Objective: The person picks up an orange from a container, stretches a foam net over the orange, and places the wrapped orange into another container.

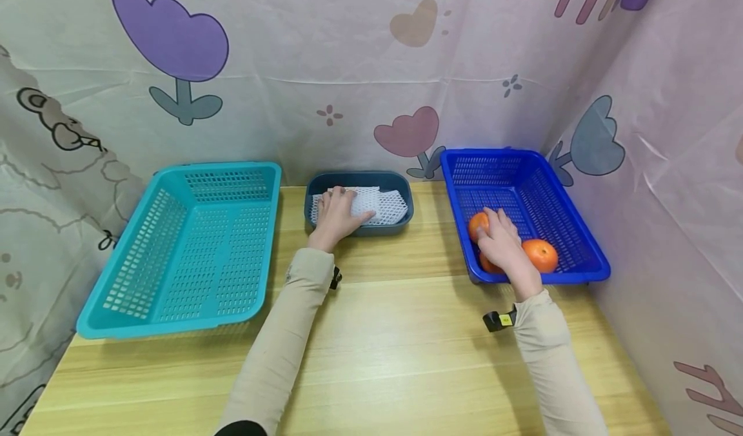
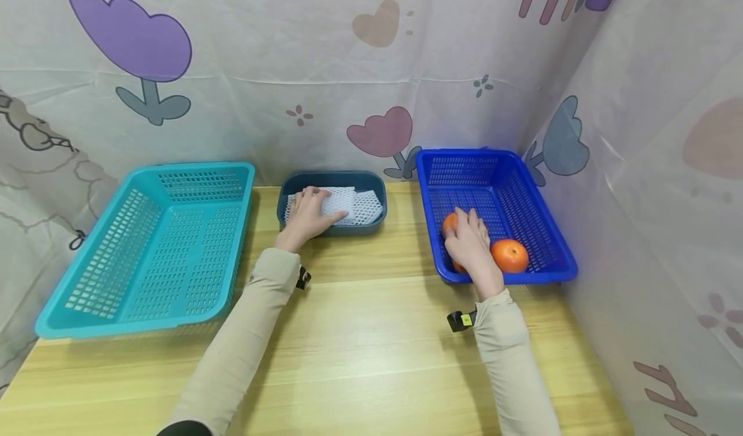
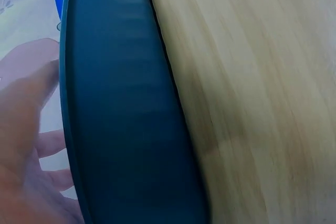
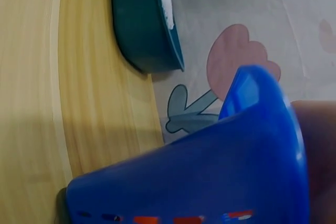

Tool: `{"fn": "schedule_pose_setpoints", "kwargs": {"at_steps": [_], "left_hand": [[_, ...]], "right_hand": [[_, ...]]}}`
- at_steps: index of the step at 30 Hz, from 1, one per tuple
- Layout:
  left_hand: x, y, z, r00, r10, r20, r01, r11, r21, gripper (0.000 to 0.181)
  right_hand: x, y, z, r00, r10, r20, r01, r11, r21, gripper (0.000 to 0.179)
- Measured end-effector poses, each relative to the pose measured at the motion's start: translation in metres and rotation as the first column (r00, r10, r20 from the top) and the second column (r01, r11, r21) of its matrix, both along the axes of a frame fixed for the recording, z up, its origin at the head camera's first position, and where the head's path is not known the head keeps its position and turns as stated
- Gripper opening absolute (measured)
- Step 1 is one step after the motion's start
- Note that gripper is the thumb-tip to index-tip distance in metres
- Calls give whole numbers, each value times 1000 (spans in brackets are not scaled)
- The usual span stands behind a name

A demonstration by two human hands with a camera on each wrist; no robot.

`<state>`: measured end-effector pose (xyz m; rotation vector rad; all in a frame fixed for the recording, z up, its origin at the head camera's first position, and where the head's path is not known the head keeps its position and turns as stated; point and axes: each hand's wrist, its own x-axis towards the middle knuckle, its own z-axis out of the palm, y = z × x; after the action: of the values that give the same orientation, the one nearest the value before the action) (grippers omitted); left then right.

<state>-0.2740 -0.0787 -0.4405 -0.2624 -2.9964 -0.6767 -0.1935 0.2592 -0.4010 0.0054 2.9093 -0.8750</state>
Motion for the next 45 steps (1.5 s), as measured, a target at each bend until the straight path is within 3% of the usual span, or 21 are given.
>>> {"fn": "schedule_pose_setpoints", "kwargs": {"at_steps": [6, 10, 15, 21, 25, 30, 35, 40, 45], "left_hand": [[4, 12, 9, 994, 4, -111, -12, 997, -72, 52], [5, 28, 21, 980, -41, -193, 25, 996, -87, 44], [6, 60, 43, 959, -147, -242, 158, 987, 26, 42], [8, 107, 64, 907, -311, -286, 339, 939, 55, 42], [10, 142, 72, 884, -399, -244, 431, 897, 93, 47], [14, 180, 70, 868, -483, -113, 494, 862, 114, 61], [17, 202, 60, 860, -511, -12, 510, 859, -35, 79], [18, 214, 48, 852, -522, 37, 517, 829, -215, 87], [21, 220, 41, 846, -532, 29, 522, 816, -246, 88]], "right_hand": [[-4, 5, -3, 999, 10, 33, -12, 999, 47, 58], [-7, 9, -6, 999, 11, 31, -13, 998, 69, 61], [-15, 13, -10, 999, 8, 50, -12, 996, 83, 64], [-23, 16, -16, 997, 12, 76, -19, 996, 83, 67], [-25, 16, -17, 997, 5, 77, -12, 996, 88, 68], [-25, 16, -17, 998, 3, 61, -9, 994, 107, 71], [-27, 15, -17, 997, -23, 70, 13, 991, 130, 75], [-27, 16, -19, 998, -41, 48, 34, 990, 140, 76], [-24, 17, -16, 997, -35, -72, 43, 992, 118, 72]]}}
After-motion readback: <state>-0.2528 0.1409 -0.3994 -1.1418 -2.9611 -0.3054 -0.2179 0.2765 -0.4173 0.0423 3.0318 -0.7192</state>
